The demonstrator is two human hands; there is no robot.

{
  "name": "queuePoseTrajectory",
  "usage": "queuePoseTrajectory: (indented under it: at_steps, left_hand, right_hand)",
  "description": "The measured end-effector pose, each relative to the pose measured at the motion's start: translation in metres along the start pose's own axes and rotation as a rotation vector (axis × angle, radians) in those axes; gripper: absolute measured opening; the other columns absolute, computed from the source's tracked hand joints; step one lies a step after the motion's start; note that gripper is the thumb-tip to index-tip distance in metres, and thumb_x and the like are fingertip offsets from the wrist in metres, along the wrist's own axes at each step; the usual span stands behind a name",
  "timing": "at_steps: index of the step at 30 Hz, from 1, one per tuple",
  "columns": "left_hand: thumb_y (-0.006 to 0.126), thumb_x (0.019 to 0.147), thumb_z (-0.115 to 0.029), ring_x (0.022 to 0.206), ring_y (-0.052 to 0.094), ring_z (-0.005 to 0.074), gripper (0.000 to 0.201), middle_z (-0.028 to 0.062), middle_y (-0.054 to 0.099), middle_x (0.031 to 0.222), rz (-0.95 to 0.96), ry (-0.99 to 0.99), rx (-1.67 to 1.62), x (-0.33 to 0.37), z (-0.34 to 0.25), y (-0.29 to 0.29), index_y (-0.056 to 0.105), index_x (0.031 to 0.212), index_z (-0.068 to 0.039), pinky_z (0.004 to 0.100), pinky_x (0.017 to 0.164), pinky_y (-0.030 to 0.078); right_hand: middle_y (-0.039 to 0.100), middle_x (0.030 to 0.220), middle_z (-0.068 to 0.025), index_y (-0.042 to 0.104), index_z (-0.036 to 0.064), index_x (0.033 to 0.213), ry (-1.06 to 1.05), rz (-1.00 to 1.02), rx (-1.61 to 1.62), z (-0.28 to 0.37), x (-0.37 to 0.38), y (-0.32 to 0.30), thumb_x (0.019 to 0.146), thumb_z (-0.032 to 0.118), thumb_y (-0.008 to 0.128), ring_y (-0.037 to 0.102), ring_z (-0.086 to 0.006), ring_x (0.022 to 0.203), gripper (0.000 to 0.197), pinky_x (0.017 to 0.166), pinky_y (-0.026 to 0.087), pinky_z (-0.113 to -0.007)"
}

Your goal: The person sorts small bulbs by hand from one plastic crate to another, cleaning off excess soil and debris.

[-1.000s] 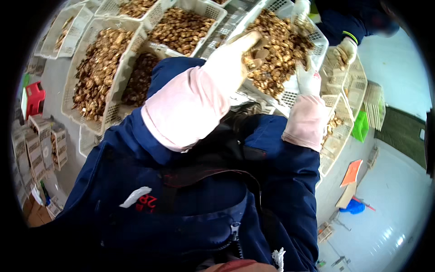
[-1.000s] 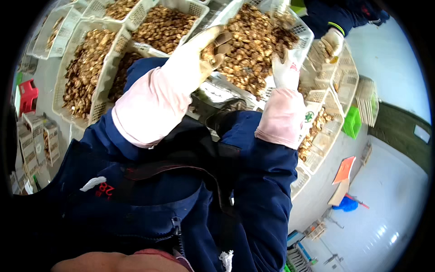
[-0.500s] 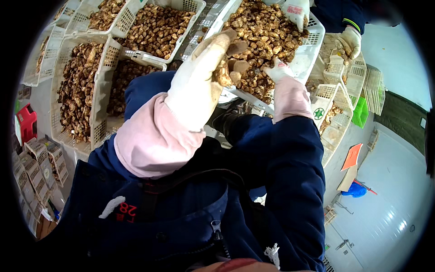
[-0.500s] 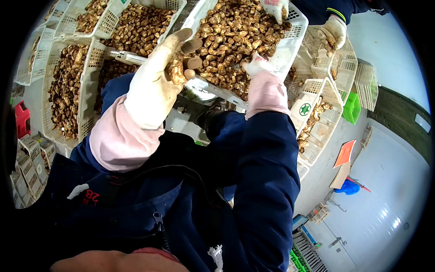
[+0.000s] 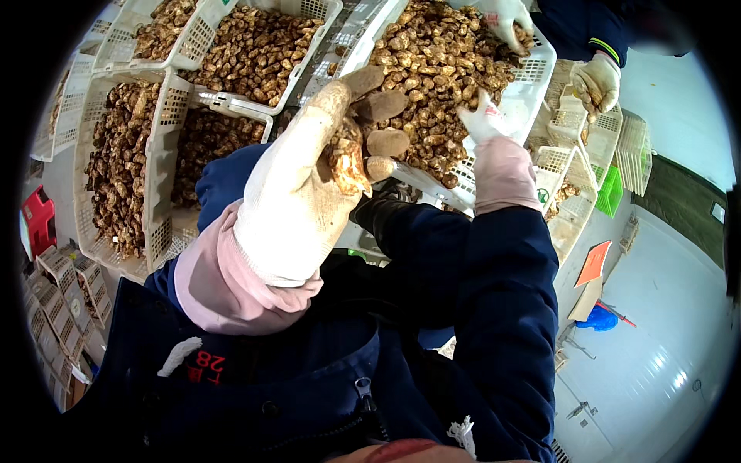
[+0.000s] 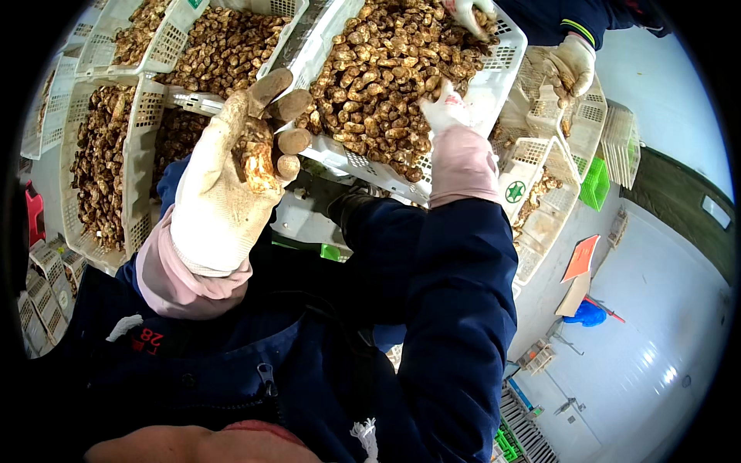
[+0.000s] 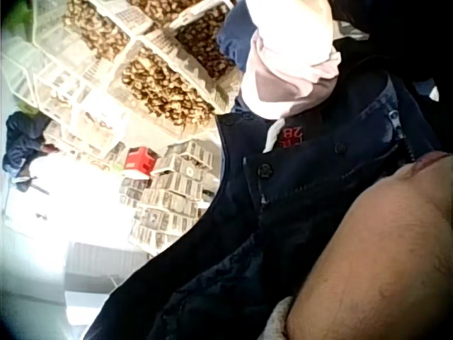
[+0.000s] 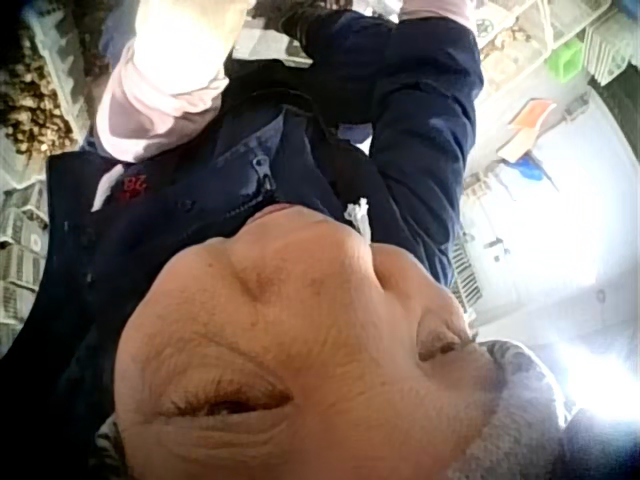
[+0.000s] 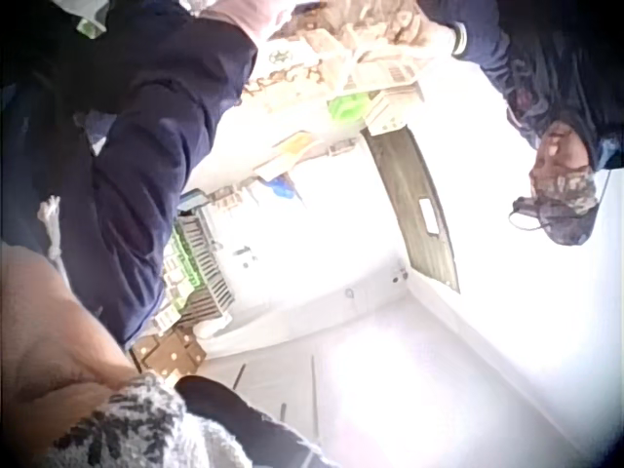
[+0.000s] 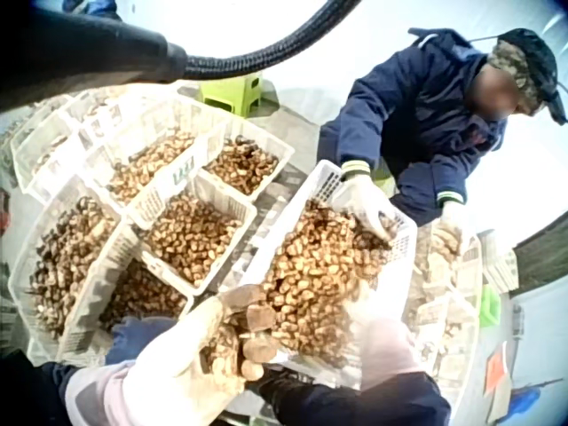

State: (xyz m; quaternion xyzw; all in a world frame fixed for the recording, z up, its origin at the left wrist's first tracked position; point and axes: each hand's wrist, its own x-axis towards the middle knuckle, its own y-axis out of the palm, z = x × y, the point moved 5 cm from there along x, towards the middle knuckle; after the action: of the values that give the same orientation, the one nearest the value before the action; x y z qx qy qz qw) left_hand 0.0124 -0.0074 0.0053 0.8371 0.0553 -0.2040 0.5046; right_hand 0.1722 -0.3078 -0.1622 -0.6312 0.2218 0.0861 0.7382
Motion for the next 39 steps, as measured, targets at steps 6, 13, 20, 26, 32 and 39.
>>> queuePoseTrajectory:
  at_steps: [6,13,20,26,32,39]
  left_hand:
    - [0.042,0.102,-0.035,0.094,0.063,0.0158,0.050,0.0098,0.060,0.119,0.018,-0.012,0.017,0.002,0.003,0.002,0.043,0.137,0.001,0.0248,0.075,0.053]
    - [0.043,0.102,-0.034,0.094,0.063,0.0150,0.050,0.0095,0.061,0.118,0.002,0.002,0.052,-0.002,0.001,0.005,0.042,0.138,0.001,0.0245,0.073,0.050]
    - [0.041,0.103,-0.034,0.096,0.061,0.0147,0.048,0.0094,0.060,0.119,0.058,0.004,0.024,0.006,0.004,-0.002,0.043,0.137,0.001,0.0264,0.075,0.050]
    - [0.043,0.102,-0.035,0.094,0.059,0.0148,0.048,0.0093,0.060,0.120,0.033,-0.041,0.166,-0.005,0.003,0.015,0.047,0.136,-0.002,0.0257,0.077,0.045]
    - [0.052,0.098,-0.027,0.089,0.060,0.0152,0.043,0.0106,0.061,0.115,0.088,-0.012,0.209,0.004,0.017,0.005,0.049,0.133,-0.001,0.0255,0.074,0.046]
    - [0.066,0.091,-0.026,0.081,0.060,0.0098,0.044,0.0015,0.064,0.102,0.108,-0.148,0.384,0.013,0.045,0.002,0.054,0.127,-0.004,0.0220,0.065,0.044]
  right_hand:
    - [0.053,0.136,-0.0201,0.035,0.0031,0.145,-0.143,0.112,0.124,-0.025,0.020,0.043,0.084,0.045,0.064,0.049,-0.0296,0.128,0.080,0.106,0.038,-0.035]
    - [0.058,0.129,-0.0187,0.044,0.0076,0.139,-0.098,-0.219,-0.063,-0.022,0.038,-0.030,0.084,0.043,0.058,0.053,-0.0319,0.123,0.067,0.103,0.040,-0.038]
    - [0.055,0.134,-0.0187,0.042,0.0071,0.141,0.042,-0.013,-0.025,0.005,0.043,-0.022,0.084,0.042,0.059,0.054,-0.0322,0.122,0.069,0.103,0.041,-0.040]
    - [0.051,0.138,-0.0190,0.044,0.0072,0.140,0.030,-0.121,0.040,-0.008,0.036,-0.009,0.086,0.049,0.056,0.050,-0.0336,0.127,0.070,0.108,0.037,-0.040]
    - [0.063,0.089,-0.0054,0.059,0.0034,0.121,-0.152,-0.143,0.770,0.028,-0.052,-0.062,0.097,0.034,0.051,0.057,-0.0117,0.070,0.040,0.061,0.047,-0.023]
    - [0.067,0.095,-0.0013,0.060,0.0048,0.120,-0.388,0.219,1.297,0.103,-0.164,-0.083,0.096,0.032,0.055,0.052,-0.0051,0.066,0.037,0.058,0.041,-0.018]
